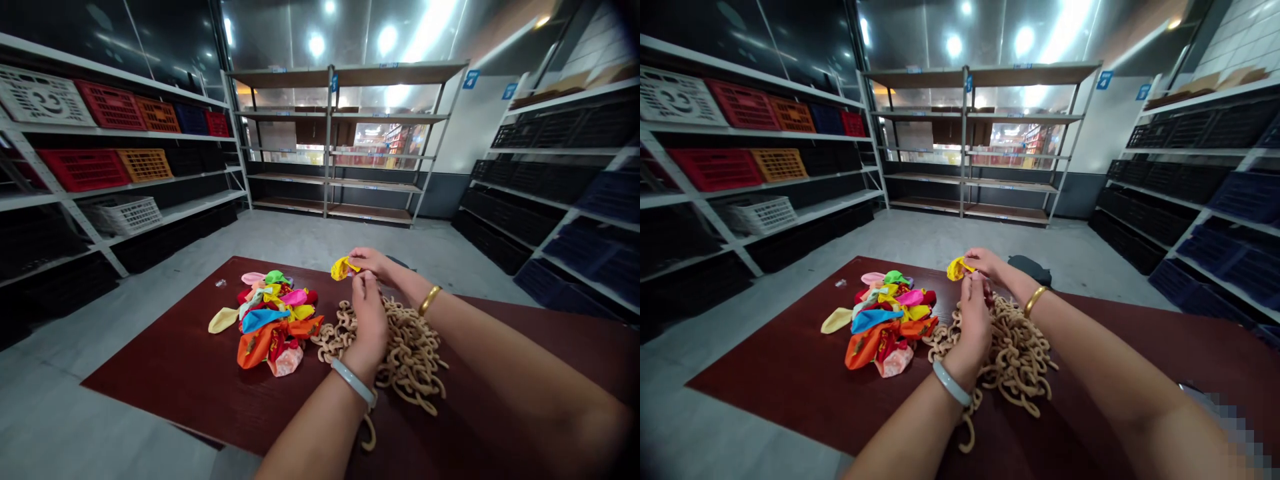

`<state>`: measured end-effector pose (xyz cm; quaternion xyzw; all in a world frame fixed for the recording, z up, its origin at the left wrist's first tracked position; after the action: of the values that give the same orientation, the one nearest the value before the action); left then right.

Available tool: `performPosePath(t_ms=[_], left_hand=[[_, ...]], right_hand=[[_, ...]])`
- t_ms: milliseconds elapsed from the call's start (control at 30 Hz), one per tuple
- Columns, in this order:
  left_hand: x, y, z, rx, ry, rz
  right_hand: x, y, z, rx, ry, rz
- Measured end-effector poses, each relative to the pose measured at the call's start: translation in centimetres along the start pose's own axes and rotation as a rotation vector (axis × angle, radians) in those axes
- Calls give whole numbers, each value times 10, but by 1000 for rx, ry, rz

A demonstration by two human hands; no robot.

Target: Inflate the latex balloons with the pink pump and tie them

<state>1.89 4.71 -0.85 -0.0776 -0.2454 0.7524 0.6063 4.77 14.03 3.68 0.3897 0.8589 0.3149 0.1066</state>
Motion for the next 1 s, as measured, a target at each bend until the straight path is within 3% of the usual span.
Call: performPosePath(t_ms=[100, 233, 433, 567, 633, 700, 800, 900, 1000], left_hand=[[8, 2, -16, -48, 153, -31], [4, -7, -28, -192, 297, -129], [-6, -22, -23, -491, 227, -100], [-3, -19, -12, -515, 137, -82], [2, -12, -5, -529, 105, -65], [8, -3, -1, -507, 106, -17], [15, 9, 2, -428, 114, 48], [19, 11, 4, -421, 103, -4], [20, 8, 4, -453, 125, -79]], right_hand=[[-8, 18, 1, -2, -30, 18], [-48, 26, 0, -10, -14, 127], [-105, 11, 6, 117, 17, 272], [-129, 12, 15, 187, -5, 229], [-146, 28, 24, 48, -39, 218], [-171, 54, 40, -264, -122, 271], [-218, 91, 82, -702, -456, 312], [-254, 101, 120, -734, -556, 264], [-268, 92, 141, -728, -578, 231]])
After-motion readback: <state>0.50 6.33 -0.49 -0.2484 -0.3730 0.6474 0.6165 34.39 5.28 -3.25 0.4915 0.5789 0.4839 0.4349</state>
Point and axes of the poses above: each hand's wrist, its own x-axis towards the middle knuckle, its own y-axis out of the back of the hand, z = x × y, the point moved 4 cm from there along x, towards the middle knuckle, and after that the axes turned 10 degrees about -z, right-handed, at the moved point
